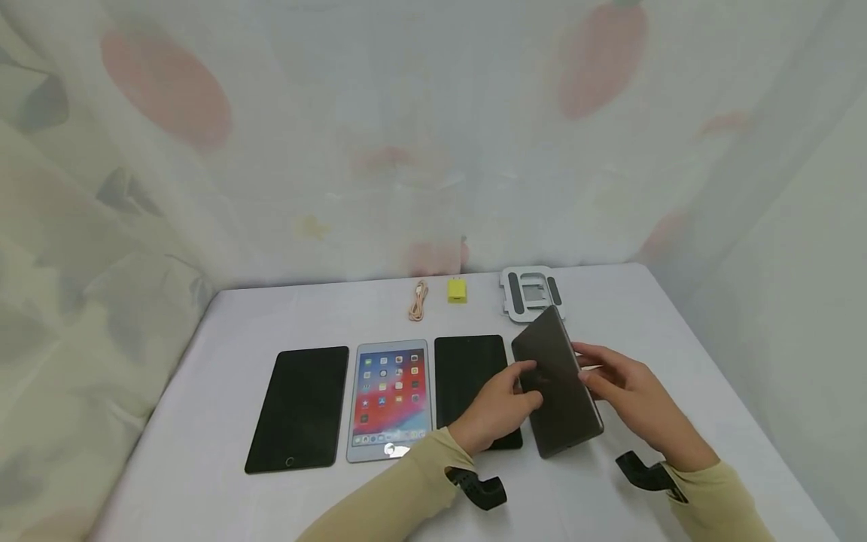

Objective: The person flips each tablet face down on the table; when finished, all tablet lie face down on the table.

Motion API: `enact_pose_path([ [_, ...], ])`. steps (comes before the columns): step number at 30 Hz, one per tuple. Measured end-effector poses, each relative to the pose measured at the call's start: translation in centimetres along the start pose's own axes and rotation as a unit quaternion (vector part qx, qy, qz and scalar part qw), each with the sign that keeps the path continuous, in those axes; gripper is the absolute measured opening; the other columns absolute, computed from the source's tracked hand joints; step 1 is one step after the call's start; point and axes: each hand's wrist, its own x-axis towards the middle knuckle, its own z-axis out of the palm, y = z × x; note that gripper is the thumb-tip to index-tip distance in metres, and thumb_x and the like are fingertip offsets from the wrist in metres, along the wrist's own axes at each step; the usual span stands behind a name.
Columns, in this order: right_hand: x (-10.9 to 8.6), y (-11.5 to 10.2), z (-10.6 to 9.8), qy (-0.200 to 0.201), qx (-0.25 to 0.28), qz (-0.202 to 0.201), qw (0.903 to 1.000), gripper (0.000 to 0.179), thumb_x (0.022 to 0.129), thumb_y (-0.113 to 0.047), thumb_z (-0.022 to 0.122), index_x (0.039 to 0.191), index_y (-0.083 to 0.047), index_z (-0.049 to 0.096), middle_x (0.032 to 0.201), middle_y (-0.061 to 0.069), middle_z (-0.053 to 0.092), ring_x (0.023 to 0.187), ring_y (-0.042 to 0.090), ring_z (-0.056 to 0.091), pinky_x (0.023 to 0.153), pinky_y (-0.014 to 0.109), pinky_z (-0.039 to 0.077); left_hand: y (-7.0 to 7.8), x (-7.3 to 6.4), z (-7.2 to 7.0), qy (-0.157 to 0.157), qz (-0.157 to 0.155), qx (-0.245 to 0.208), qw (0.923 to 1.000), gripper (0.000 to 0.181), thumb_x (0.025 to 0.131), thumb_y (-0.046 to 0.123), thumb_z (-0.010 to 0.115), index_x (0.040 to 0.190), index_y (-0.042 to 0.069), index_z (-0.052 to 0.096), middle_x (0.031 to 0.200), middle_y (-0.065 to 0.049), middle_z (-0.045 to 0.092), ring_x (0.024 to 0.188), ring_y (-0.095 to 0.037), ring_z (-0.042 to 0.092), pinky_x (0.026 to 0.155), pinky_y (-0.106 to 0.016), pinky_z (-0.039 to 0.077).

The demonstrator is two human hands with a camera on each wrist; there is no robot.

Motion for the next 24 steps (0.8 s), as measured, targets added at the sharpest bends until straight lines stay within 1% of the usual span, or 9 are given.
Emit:
enact_pose_path([
  [2,0.0,0.2,-0.2,0.003,-0.003,0.000,1.0000,0.053,0.112,-0.026,0.061,0.160,-0.007,0.051,0.139,0.021,0.068,0.106,-0.001,0.071,0.086,0.024,0.062,-0.1,0.0,0.0,0.001,0.003,0.000,1.0000,0.058,0.099,0.021,0.068,0.156,0.020,0.057,0.143,-0.007,0.065,0.119,-0.020,0.061,0.103,-0.046,0.055],
  [3,0.0,0.3,-0.3,0.004,-0.005,-0.001,1.0000,0.053,0.112,-0.025,0.061,0.160,-0.006,0.051,0.138,0.021,0.068,0.106,-0.001,0.071,0.087,0.024,0.062,-0.1,0.0,0.0,0.000,0.003,0.001,1.0000,0.058,0.099,0.021,0.068,0.156,0.020,0.057,0.143,-0.007,0.065,0.119,-0.020,0.061,0.104,-0.046,0.055],
  [8,-0.3,0.8,-0.8,0.004,-0.026,0.003,0.9996,0.051,0.112,-0.023,0.060,0.159,-0.004,0.051,0.135,0.019,0.067,0.104,-0.003,0.068,0.085,0.023,0.062,-0.3,0.1,0.0,-0.008,-0.002,0.005,1.0000,0.058,0.099,0.021,0.068,0.156,0.021,0.058,0.136,-0.008,0.067,0.115,-0.019,0.060,0.094,-0.040,0.054],
  [10,-0.3,0.9,-0.9,0.001,-0.036,0.011,0.9993,0.051,0.112,-0.023,0.060,0.159,-0.004,0.051,0.135,0.019,0.065,0.105,-0.002,0.068,0.084,0.022,0.061,-0.3,0.1,0.0,-0.011,-0.006,0.003,0.9999,0.058,0.099,0.021,0.068,0.156,0.021,0.058,0.138,-0.008,0.066,0.116,-0.019,0.060,0.094,-0.040,0.054],
  [13,-0.4,1.0,-1.0,0.001,-0.052,0.028,0.9983,0.051,0.112,-0.023,0.059,0.159,-0.003,0.050,0.135,0.019,0.065,0.109,0.007,0.070,0.085,0.020,0.060,-0.3,0.1,0.0,-0.012,-0.008,-0.001,0.9999,0.058,0.099,0.021,0.068,0.156,0.020,0.058,0.144,-0.008,0.065,0.122,-0.020,0.060,0.101,-0.044,0.055],
  [15,-0.4,1.1,-1.0,0.001,-0.062,0.039,0.9973,0.052,0.113,-0.022,0.058,0.160,-0.002,0.049,0.136,0.020,0.065,0.112,0.016,0.071,0.085,0.019,0.059,-0.3,0.2,-0.1,-0.011,-0.009,-0.003,0.9999,0.058,0.099,0.022,0.068,0.156,0.019,0.058,0.150,-0.008,0.063,0.129,-0.022,0.061,0.108,-0.048,0.055],
  [18,-0.5,1.2,-1.0,0.002,-0.075,0.052,0.9958,0.051,0.113,-0.020,0.057,0.160,0.000,0.048,0.137,0.022,0.064,0.116,0.029,0.072,0.083,0.019,0.058,-0.3,0.2,-0.1,-0.010,-0.007,0.000,0.9999,0.058,0.099,0.022,0.067,0.156,0.019,0.058,0.156,-0.008,0.059,0.138,-0.026,0.059,0.113,-0.052,0.053],
  [19,-0.5,1.3,-1.0,0.002,-0.081,0.056,0.9952,0.052,0.113,-0.019,0.056,0.160,0.000,0.047,0.137,0.022,0.064,0.116,0.031,0.071,0.082,0.020,0.057,-0.3,0.2,-0.2,-0.011,-0.006,0.000,0.9999,0.058,0.099,0.022,0.067,0.156,0.018,0.058,0.158,-0.009,0.058,0.139,-0.027,0.059,0.114,-0.053,0.052],
  [24,-0.3,2.0,-0.8,0.006,-0.107,0.078,0.9912,0.059,0.110,-0.024,0.064,0.159,0.004,0.047,0.137,0.022,0.063,0.113,0.027,0.068,0.078,0.026,0.054,-0.3,0.2,-0.3,-0.014,-0.006,0.008,0.9999,0.059,0.099,0.023,0.066,0.157,0.018,0.057,0.159,-0.009,0.058,0.141,-0.028,0.058,0.113,-0.052,0.054],
])
